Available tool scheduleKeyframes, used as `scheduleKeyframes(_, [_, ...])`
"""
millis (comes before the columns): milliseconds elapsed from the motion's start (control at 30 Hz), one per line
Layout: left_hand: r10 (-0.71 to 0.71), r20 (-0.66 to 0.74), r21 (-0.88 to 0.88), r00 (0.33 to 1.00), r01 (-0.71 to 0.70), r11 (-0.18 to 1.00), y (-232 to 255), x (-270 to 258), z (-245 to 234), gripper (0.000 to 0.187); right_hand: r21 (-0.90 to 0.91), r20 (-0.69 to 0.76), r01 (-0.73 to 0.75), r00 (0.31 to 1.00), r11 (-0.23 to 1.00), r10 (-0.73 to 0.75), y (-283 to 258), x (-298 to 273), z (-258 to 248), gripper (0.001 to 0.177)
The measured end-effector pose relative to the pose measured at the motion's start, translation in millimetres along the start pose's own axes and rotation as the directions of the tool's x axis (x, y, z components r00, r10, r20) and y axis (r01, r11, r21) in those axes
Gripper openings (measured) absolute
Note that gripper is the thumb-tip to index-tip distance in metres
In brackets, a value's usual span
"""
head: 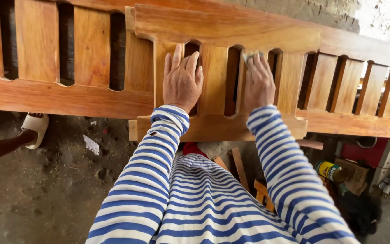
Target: The person sands the surface of a wooden headboard using a sanding block. They move the block back and forth across the slats and edges of the furniture piece, smoothing the wood.
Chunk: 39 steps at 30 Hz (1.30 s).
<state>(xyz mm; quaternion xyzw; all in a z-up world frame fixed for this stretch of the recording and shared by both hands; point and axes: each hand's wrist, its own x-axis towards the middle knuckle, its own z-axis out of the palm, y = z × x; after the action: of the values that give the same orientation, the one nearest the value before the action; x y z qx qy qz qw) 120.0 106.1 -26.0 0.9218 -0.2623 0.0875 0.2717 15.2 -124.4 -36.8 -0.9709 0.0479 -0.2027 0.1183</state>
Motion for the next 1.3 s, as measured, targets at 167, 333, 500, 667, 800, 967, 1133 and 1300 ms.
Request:
scheduleKeyframes(167, [-0.004, -0.018, -0.013, 1.0, 0.004, 1.0, -1.4, -1.2, 5.0, 0.038, 0.02, 0.097, -0.078, 0.992, 0.997, 0.076, -65.2, -86.8, -54.1, 0.036])
scheduleKeyframes(333, [0.003, -0.042, -0.026, 0.999, -0.004, 1.0, -0.3, -2.1, 3.8, 0.038, 0.039, 0.151, -0.15, 0.978, 0.988, 0.143, -53.9, -96.2, -46.1, 0.036])
scheduleKeyframes(500, [0.008, 0.024, -0.068, 1.0, -0.007, 0.998, 4.9, 0.6, -14.2, 0.033, 0.122, 0.127, -0.268, 0.959, 0.956, 0.253, -18.0, 12.3, -36.4, 0.034])
scheduleKeyframes(667, [0.009, 0.04, -0.095, 0.999, -0.005, 0.995, 4.1, -0.3, -15.0, 0.033, 0.024, 0.032, -0.201, 0.979, 0.979, 0.201, -33.9, -26.2, -36.8, 0.03])
scheduleKeyframes(800, [-0.002, 0.028, -0.094, 1.0, 0.005, 0.996, 4.5, -0.5, -16.0, 0.033, 0.033, 0.14, -0.133, 0.982, 0.991, 0.127, -98.7, -88.5, -79.9, 0.026])
scheduleKeyframes(967, [-0.005, 0.035, -0.084, 0.999, 0.008, 0.996, 2.6, 0.7, -13.7, 0.033, 0.032, 0.23, -0.167, 0.961, 0.986, 0.155, -84.5, -88.6, -57.1, 0.033])
scheduleKeyframes(1133, [-0.001, 0.042, -0.074, 0.999, 0.004, 0.997, 1.4, 0.1, -10.2, 0.031, 0.028, 0.286, -0.009, 0.958, 1.0, 0.001, -63.4, -8.9, -31.1, 0.025])
scheduleKeyframes(1300, [0.031, 0.009, -0.166, 0.999, -0.029, 0.986, -1.2, 0.3, -19.4, 0.025, 0.005, 0.313, 0.143, 0.94, 0.99, -0.137, -66.2, -7.7, -39.4, 0.021])
